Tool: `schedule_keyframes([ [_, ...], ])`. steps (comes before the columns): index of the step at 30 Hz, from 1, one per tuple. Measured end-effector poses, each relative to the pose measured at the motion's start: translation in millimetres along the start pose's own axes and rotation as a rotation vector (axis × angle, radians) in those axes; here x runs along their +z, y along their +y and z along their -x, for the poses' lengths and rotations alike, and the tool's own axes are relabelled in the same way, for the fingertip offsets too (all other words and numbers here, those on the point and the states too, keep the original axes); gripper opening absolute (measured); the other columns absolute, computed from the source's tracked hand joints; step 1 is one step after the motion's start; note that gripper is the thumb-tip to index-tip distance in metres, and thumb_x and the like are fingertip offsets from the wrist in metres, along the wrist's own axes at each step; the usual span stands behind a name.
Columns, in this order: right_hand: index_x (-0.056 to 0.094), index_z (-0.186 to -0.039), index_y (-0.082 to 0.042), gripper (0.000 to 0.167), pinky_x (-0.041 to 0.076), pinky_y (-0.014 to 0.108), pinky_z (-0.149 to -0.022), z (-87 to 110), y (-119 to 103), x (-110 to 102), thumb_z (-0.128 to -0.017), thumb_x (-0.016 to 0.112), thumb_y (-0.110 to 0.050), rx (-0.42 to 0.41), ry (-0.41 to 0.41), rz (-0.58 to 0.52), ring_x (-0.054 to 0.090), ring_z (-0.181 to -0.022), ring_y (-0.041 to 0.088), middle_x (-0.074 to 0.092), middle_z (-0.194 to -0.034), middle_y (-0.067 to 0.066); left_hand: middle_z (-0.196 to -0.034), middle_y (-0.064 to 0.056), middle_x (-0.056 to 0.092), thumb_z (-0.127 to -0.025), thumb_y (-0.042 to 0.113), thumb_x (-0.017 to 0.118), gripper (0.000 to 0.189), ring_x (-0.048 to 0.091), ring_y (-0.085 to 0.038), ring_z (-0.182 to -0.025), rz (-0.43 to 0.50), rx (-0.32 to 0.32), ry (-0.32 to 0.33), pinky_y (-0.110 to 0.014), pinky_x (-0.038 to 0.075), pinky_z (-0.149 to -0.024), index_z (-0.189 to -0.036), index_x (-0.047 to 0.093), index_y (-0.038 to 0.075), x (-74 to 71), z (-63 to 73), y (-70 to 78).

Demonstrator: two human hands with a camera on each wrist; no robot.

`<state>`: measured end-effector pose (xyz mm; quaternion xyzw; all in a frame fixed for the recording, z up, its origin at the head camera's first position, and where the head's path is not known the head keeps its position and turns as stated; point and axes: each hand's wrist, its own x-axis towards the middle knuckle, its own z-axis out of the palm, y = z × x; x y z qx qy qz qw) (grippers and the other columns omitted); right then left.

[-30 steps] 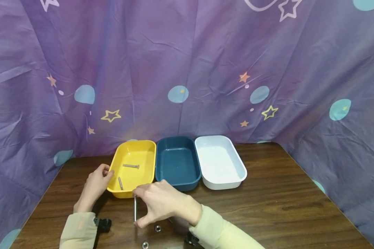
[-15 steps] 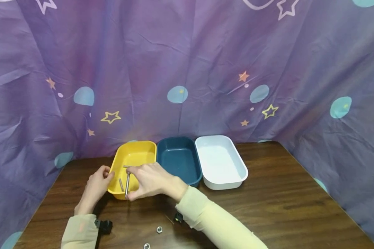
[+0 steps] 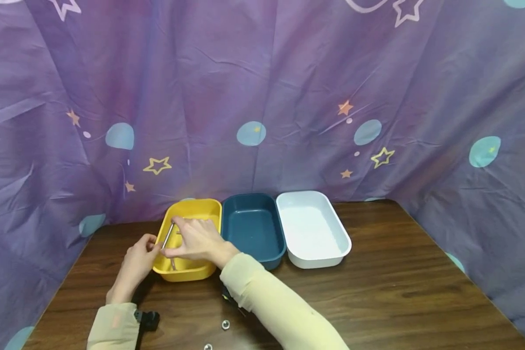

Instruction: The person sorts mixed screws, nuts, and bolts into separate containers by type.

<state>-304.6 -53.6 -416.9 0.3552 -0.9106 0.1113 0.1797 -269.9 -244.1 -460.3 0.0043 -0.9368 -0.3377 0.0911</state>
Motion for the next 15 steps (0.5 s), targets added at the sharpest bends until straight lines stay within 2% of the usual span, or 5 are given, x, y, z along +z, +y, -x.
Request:
schedule_keyframes([
  [8, 0.053, -0.128, -0.018, 0.076, 0.038, 0.027, -0.045, -13.2, 2.1, 15.6, -0.076, 0.061, -0.073, 0.103, 0.009, 0.011, 0.048, -0.054, 0.009, 0.053, -0.067, -0.007, -0.096, -0.017, 0.065, -0.097, 0.023, 0.055, 0.029, 0.059, -0.03, -0.083, 0.007, 0.002, 0.015, -0.04, 0.044, -0.068, -0.113, 0.056, -0.002, -2.3, 2.0, -4.3],
  [15, 0.054, -0.128, -0.017, 0.075, 0.044, 0.032, -0.05, -21.5, 13.1, 30.6, -0.078, 0.06, -0.072, 0.181, 0.022, 0.03, 0.057, -0.062, 0.015, 0.061, -0.076, -0.003, -0.094, -0.016, 0.064, -0.097, 0.021, 0.056, 0.026, 0.058, -0.029, -0.081, 0.023, 0.0, 0.023, -0.039, 0.044, -0.067, -0.111, 0.057, -0.002, 0.0, -0.2, -0.2],
])
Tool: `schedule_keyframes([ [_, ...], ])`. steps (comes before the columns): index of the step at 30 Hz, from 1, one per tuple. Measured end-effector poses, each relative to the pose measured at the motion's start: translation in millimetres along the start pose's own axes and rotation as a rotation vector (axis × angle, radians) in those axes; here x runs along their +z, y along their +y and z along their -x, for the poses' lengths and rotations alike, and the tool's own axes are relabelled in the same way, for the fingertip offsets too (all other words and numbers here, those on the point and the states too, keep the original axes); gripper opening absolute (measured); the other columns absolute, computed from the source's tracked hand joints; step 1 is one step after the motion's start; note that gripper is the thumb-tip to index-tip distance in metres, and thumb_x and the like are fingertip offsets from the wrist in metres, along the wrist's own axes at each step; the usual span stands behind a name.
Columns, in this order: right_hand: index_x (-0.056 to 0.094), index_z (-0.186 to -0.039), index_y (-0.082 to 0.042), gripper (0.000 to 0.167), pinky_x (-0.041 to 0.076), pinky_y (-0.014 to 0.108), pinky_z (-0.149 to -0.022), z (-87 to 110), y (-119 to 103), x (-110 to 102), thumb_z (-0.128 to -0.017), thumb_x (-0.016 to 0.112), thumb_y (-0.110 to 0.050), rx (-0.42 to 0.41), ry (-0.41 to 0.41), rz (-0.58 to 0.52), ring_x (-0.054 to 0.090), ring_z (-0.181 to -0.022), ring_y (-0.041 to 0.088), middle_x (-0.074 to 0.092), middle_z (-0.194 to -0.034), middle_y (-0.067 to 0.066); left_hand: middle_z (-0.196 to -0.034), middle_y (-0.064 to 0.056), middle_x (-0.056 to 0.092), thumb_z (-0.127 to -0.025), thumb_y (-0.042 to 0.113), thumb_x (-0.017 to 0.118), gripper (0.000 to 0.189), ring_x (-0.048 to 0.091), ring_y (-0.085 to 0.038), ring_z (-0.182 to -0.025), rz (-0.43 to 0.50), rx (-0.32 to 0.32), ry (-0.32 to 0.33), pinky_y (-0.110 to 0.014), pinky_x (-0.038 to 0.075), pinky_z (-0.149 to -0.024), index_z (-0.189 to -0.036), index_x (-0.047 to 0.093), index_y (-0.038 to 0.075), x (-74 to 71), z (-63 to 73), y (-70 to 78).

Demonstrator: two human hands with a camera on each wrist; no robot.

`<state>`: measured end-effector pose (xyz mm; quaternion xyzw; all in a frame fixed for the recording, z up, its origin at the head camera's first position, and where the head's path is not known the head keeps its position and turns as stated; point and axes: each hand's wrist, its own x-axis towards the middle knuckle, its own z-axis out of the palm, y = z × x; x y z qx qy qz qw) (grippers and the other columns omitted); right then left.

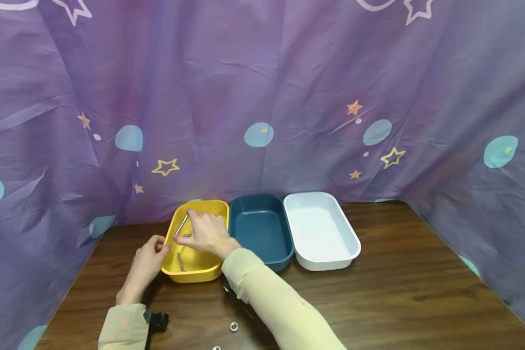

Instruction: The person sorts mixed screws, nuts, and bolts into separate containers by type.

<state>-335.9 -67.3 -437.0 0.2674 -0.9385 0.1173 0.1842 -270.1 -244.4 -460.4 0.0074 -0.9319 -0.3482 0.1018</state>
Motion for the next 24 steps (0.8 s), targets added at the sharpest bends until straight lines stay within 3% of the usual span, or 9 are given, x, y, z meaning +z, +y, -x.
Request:
schedule_keyframes([
  [6, 0.052, -0.132, -0.016, 0.077, 0.05, 0.036, -0.064, -0.8, 7.6, 7.7, -0.08, 0.057, -0.073, 0.076, -0.048, 0.021, 0.063, -0.076, 0.02, 0.067, -0.089, 0.0, -0.093, -0.013, 0.062, -0.097, 0.02, 0.057, 0.024, 0.057, -0.028, -0.081, 0.004, -0.01, 0.001, -0.038, 0.044, -0.068, -0.11, 0.057, 0.0, 6.3, -1.1, 3.4],
  [16, 0.056, -0.125, -0.018, 0.069, 0.045, 0.044, -0.085, -5.1, 2.6, 9.2, -0.08, 0.057, -0.071, 0.1, -0.14, 0.027, 0.06, -0.095, 0.023, 0.065, -0.099, 0.003, -0.093, -0.012, 0.062, -0.096, 0.019, 0.055, 0.023, 0.057, -0.028, -0.082, 0.002, -0.011, 0.007, -0.038, 0.043, -0.068, -0.11, 0.057, 0.001, 3.4, -4.1, 1.9],
  [20, 0.05, -0.135, -0.019, 0.078, 0.039, 0.05, -0.096, -5.1, 1.6, 9.9, -0.081, 0.054, -0.075, 0.102, -0.196, 0.032, 0.056, -0.111, 0.023, 0.063, -0.119, 0.003, -0.094, -0.013, 0.062, -0.096, 0.019, 0.056, 0.023, 0.058, -0.028, -0.082, 0.004, -0.014, 0.009, -0.038, 0.044, -0.068, -0.11, 0.057, 0.001, 2.7, -3.4, 0.7],
  [24, 0.03, -0.152, -0.027, 0.097, 0.03, 0.057, -0.104, -5.5, 0.6, 10.3, -0.077, 0.048, -0.084, 0.101, -0.241, 0.013, 0.044, -0.129, 0.025, 0.048, -0.144, 0.001, -0.094, -0.013, 0.062, -0.097, 0.02, 0.056, 0.024, 0.057, -0.028, -0.081, 0.008, -0.012, 0.006, -0.038, 0.044, -0.067, -0.11, 0.057, 0.0, 1.3, -3.3, -0.6],
])
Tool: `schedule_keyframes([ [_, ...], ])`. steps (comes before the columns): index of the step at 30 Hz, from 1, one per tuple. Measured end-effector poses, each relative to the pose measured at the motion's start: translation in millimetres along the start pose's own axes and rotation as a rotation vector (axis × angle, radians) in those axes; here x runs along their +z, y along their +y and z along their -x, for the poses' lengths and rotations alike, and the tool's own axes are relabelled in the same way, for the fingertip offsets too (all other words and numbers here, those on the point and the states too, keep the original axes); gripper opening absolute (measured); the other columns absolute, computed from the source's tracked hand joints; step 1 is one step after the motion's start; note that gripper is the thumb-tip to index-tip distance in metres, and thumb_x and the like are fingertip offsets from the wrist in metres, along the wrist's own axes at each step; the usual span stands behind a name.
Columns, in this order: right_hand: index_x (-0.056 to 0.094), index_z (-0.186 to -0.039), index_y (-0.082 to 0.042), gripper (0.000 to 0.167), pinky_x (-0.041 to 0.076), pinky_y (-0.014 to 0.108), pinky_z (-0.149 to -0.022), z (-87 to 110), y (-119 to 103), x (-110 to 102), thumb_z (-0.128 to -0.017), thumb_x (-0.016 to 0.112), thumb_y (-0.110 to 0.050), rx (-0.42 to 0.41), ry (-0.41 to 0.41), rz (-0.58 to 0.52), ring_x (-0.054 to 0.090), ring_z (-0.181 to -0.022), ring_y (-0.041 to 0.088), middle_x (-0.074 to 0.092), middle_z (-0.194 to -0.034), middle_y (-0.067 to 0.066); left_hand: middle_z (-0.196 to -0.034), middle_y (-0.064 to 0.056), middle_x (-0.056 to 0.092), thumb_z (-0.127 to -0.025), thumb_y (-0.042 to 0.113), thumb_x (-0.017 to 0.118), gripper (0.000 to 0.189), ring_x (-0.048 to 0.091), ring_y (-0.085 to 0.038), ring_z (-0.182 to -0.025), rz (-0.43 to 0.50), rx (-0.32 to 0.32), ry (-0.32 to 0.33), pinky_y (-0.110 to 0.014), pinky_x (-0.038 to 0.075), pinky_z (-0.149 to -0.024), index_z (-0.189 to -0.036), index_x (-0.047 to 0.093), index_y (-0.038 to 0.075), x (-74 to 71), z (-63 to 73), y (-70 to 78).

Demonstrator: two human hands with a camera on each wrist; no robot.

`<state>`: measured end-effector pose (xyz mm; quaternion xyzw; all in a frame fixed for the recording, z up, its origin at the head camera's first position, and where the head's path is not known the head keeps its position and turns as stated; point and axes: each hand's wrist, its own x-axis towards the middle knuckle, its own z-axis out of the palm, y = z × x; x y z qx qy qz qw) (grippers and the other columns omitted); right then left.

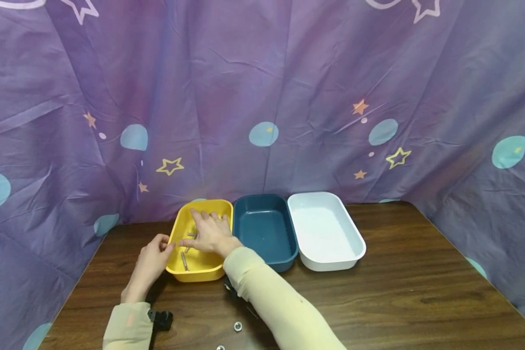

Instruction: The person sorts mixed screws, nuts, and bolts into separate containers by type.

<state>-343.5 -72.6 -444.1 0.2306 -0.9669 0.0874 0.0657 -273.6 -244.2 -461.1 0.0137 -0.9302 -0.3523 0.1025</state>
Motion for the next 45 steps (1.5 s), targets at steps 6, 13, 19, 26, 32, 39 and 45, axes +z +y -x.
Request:
schedule_keyframes([
  [6, 0.019, -0.155, -0.036, 0.1, 0.026, 0.06, -0.106, 3.3, 1.6, -2.9, -0.074, 0.044, -0.088, -0.011, -0.005, -0.009, 0.034, -0.138, 0.027, 0.035, -0.153, 0.001, -0.096, -0.015, 0.063, -0.097, 0.021, 0.055, 0.026, 0.058, -0.027, -0.081, 0.008, -0.006, -0.021, -0.037, 0.045, -0.067, -0.112, 0.057, 0.0, -0.1, -0.9, 1.5],
  [13, 0.019, -0.155, -0.037, 0.098, 0.023, 0.059, -0.108, 6.4, 2.2, -5.1, -0.075, 0.042, -0.088, -0.022, -0.017, -0.014, 0.03, -0.14, 0.028, 0.031, -0.156, 0.002, -0.098, -0.017, 0.064, -0.097, 0.021, 0.055, 0.027, 0.06, -0.031, -0.085, -0.014, -0.006, -0.018, -0.046, 0.046, -0.072, -0.113, 0.056, 0.0, -0.6, 1.6, 2.2],
  [19, 0.025, -0.154, -0.036, 0.092, 0.026, 0.059, -0.106, 11.8, -5.5, -13.6, -0.078, 0.041, -0.086, -0.048, -0.004, -0.013, 0.031, -0.139, 0.026, 0.031, -0.155, 0.001, -0.098, -0.016, 0.063, -0.097, 0.021, 0.054, 0.028, 0.058, -0.029, -0.083, -0.02, -0.017, -0.028, -0.042, 0.045, -0.069, -0.114, 0.056, 0.0, -2.9, 3.1, -0.4],
  [26, 0.033, -0.152, -0.032, 0.086, 0.03, 0.057, -0.105, 21.3, -13.6, -22.7, -0.082, 0.04, -0.082, -0.084, 0.021, -0.015, 0.033, -0.138, 0.025, 0.033, -0.154, 0.002, -0.098, -0.019, 0.064, -0.099, 0.023, 0.055, 0.03, 0.059, -0.032, -0.084, -0.024, 0.01, -0.033, -0.045, 0.046, -0.07, -0.114, 0.055, -0.003, -3.5, 3.6, 1.3],
  [32, 0.04, -0.148, -0.029, 0.078, 0.035, 0.052, -0.101, 35.5, -12.3, -28.2, -0.086, 0.044, -0.077, -0.113, 0.071, -0.048, 0.037, -0.134, 0.024, 0.038, -0.15, 0.002, -0.1, -0.02, 0.065, -0.098, 0.021, 0.055, 0.029, 0.061, -0.034, -0.087, -0.022, 0.018, -0.038, -0.047, 0.047, -0.071, -0.115, 0.055, -0.002, -0.4, 3.0, 1.7],
  [39, 0.054, -0.139, -0.022, 0.058, 0.036, 0.048, -0.103, 60.1, -4.6, -38.4, -0.092, 0.057, -0.056, -0.16, 0.145, -0.262, 0.041, -0.132, 0.023, 0.047, -0.143, 0.005, -0.099, -0.018, 0.062, -0.098, 0.021, 0.052, 0.028, 0.059, -0.032, -0.085, -0.028, 0.017, -0.027, -0.045, 0.045, -0.069, -0.114, 0.056, -0.001, -2.2, 4.4, 2.9],
  [45, 0.058, -0.135, -0.018, 0.05, 0.038, 0.046, -0.101, 84.7, 8.0, -49.7, -0.093, 0.062, -0.045, -0.201, 0.193, -0.374, 0.043, -0.131, 0.021, 0.051, -0.139, 0.005, -0.098, -0.019, 0.064, -0.098, 0.022, 0.052, 0.028, 0.06, -0.032, -0.084, -0.028, 0.023, -0.032, -0.044, 0.045, -0.068, -0.113, 0.055, -0.001, -3.4, 4.7, 5.3],
])
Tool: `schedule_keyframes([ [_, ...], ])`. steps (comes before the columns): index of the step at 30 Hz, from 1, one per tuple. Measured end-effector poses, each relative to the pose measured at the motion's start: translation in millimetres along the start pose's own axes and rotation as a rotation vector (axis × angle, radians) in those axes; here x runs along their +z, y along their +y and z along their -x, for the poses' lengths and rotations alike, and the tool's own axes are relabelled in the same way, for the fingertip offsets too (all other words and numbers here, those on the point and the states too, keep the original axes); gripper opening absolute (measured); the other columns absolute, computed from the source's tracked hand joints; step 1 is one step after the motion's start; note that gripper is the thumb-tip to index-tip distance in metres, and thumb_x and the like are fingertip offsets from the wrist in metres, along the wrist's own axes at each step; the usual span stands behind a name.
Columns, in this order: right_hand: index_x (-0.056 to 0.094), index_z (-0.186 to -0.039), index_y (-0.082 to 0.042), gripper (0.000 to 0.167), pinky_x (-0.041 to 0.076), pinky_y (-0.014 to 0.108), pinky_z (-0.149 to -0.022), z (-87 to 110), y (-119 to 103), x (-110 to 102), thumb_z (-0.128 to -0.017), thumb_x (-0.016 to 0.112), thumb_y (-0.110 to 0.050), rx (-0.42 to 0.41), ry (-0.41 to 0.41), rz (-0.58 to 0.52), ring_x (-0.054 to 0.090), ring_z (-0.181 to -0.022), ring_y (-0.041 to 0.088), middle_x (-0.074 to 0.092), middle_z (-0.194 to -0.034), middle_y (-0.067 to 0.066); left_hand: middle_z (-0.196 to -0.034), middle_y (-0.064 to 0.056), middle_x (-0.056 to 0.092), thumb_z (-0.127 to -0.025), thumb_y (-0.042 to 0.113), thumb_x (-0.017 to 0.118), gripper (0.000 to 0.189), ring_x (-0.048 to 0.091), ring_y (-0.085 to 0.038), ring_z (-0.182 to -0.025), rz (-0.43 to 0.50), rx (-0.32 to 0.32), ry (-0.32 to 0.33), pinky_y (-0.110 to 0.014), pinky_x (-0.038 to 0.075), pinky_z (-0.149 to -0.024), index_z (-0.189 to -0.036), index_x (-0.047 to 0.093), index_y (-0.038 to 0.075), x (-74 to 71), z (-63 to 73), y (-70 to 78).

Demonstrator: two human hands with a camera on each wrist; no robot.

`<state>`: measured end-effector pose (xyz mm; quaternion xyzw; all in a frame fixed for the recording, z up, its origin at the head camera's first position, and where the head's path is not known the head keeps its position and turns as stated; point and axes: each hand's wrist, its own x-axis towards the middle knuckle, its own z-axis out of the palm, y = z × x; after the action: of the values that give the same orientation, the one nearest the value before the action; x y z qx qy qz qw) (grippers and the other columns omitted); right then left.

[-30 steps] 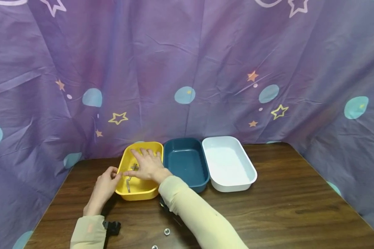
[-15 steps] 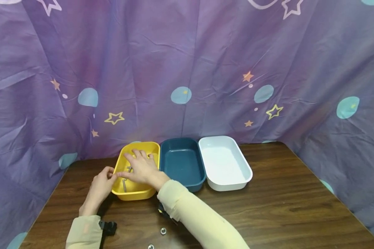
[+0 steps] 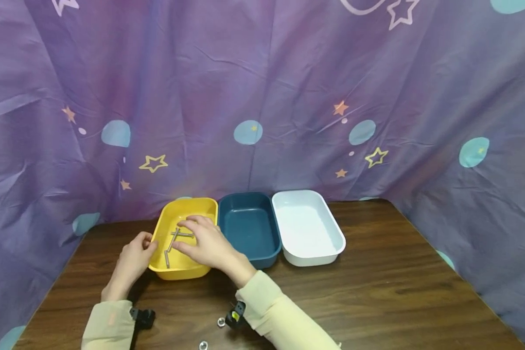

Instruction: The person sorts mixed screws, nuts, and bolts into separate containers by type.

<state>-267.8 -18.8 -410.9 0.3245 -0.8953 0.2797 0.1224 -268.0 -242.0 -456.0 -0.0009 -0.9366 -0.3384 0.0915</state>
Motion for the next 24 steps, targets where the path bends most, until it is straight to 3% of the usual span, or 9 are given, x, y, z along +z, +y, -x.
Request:
schedule_keyframes([
  [4, 0.06, -0.132, -0.016, 0.046, 0.04, 0.046, -0.097, 13.2, 0.0, -10.7, -0.094, 0.063, -0.042, -0.034, 0.005, -0.025, 0.045, -0.128, 0.019, 0.053, -0.136, 0.004, -0.099, -0.019, 0.064, -0.097, 0.022, 0.052, 0.028, 0.06, -0.033, -0.085, -0.012, -0.004, 0.004, -0.045, 0.045, -0.067, -0.113, 0.055, -0.001, -2.6, 0.0, -2.3],
  [9, 0.062, -0.13, -0.015, 0.044, 0.038, 0.04, -0.101, 31.2, 2.6, -23.5, -0.094, 0.062, -0.04, -0.101, -0.004, -0.032, 0.046, -0.126, 0.019, 0.054, -0.135, 0.003, -0.1, -0.02, 0.063, -0.098, 0.022, 0.052, 0.029, 0.059, -0.033, -0.086, -0.014, -0.015, -0.003, -0.044, 0.044, -0.068, -0.114, 0.055, -0.001, -2.9, -0.6, -2.8],
  [15, 0.062, -0.128, -0.015, 0.04, 0.033, 0.036, -0.107, 56.0, 11.7, -36.0, -0.095, 0.063, -0.037, -0.134, -0.048, -0.059, 0.045, -0.128, 0.018, 0.054, -0.136, 0.003, -0.098, -0.018, 0.063, -0.098, 0.023, 0.051, 0.028, 0.059, -0.032, -0.084, -0.01, -0.005, -0.003, -0.042, 0.044, -0.068, -0.113, 0.055, -0.001, 0.4, -2.4, -1.1],
  [24, 0.063, -0.126, -0.014, 0.038, 0.035, 0.036, -0.105, 86.3, 23.2, -47.4, -0.094, 0.065, -0.036, -0.197, -0.108, -0.08, 0.046, -0.125, 0.014, 0.056, -0.132, 0.0, -0.1, -0.017, 0.063, -0.098, 0.024, 0.051, 0.029, 0.059, -0.03, -0.086, -0.01, -0.029, -0.01, -0.042, 0.044, -0.069, -0.114, 0.055, 0.0, 0.2, -3.3, -2.1],
])
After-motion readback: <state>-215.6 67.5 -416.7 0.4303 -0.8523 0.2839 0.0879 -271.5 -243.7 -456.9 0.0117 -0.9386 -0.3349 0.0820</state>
